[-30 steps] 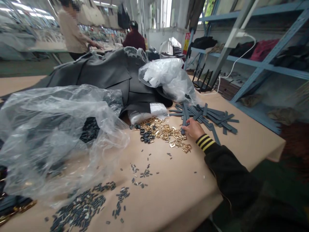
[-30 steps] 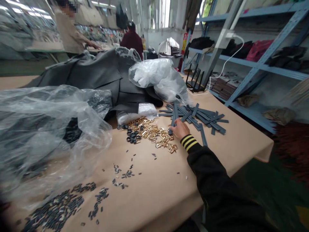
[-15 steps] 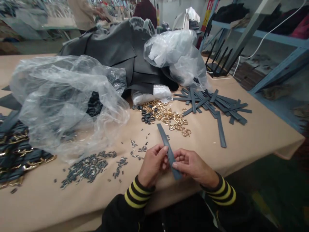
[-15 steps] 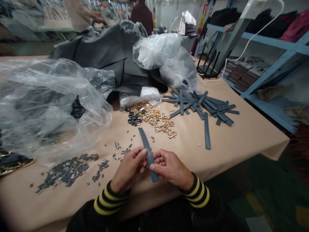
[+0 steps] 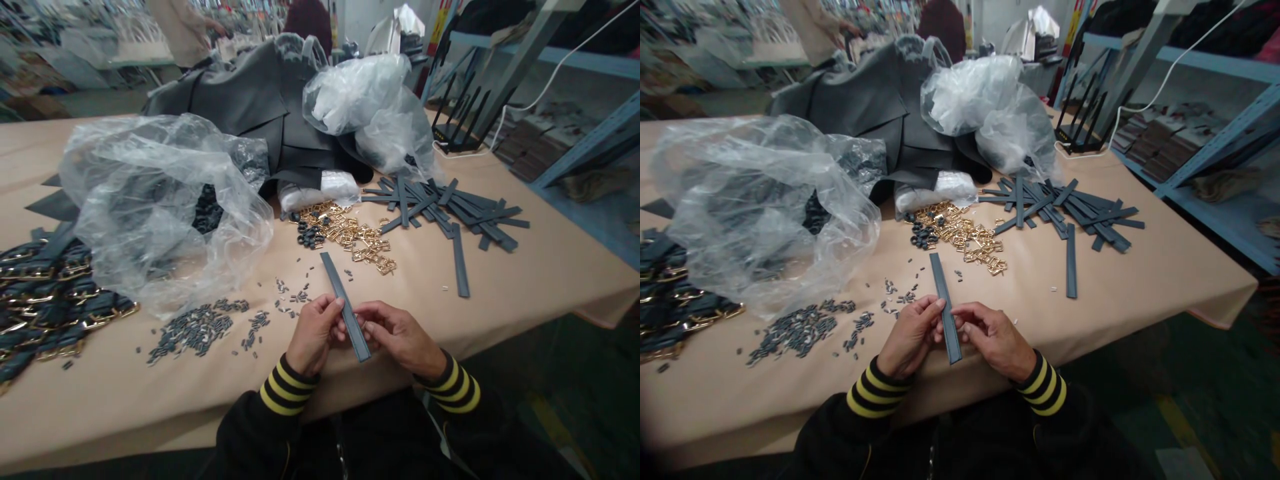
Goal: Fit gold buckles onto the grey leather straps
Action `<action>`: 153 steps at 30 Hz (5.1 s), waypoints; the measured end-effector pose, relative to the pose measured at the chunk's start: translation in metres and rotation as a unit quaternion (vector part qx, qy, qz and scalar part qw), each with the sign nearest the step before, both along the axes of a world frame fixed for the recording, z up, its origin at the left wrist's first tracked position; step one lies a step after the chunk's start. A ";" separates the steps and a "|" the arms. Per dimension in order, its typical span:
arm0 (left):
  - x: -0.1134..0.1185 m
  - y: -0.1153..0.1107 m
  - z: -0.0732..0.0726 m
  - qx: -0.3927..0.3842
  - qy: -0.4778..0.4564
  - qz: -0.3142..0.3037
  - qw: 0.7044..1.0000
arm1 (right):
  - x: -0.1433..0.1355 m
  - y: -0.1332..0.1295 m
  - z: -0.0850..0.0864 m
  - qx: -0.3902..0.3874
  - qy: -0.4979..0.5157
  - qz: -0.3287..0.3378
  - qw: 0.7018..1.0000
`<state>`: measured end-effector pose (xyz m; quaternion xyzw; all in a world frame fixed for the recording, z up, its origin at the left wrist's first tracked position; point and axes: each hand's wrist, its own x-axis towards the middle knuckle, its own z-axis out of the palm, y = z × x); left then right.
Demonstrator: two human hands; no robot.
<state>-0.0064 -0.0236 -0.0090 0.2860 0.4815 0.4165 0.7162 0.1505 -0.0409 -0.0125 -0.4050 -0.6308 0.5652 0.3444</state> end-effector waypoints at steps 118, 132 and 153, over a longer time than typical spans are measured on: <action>-0.033 0.015 0.020 0.040 0.048 -0.069 0.996 | -0.018 0.031 0.007 -0.082 -0.001 0.057 0.995; -0.022 -0.008 0.015 0.155 0.262 -0.179 0.936 | -0.002 0.029 0.016 -0.030 -0.129 0.155 0.979; -0.011 -0.007 -0.003 0.110 0.142 -0.113 0.977 | -0.023 0.013 0.003 0.018 -0.133 0.014 0.991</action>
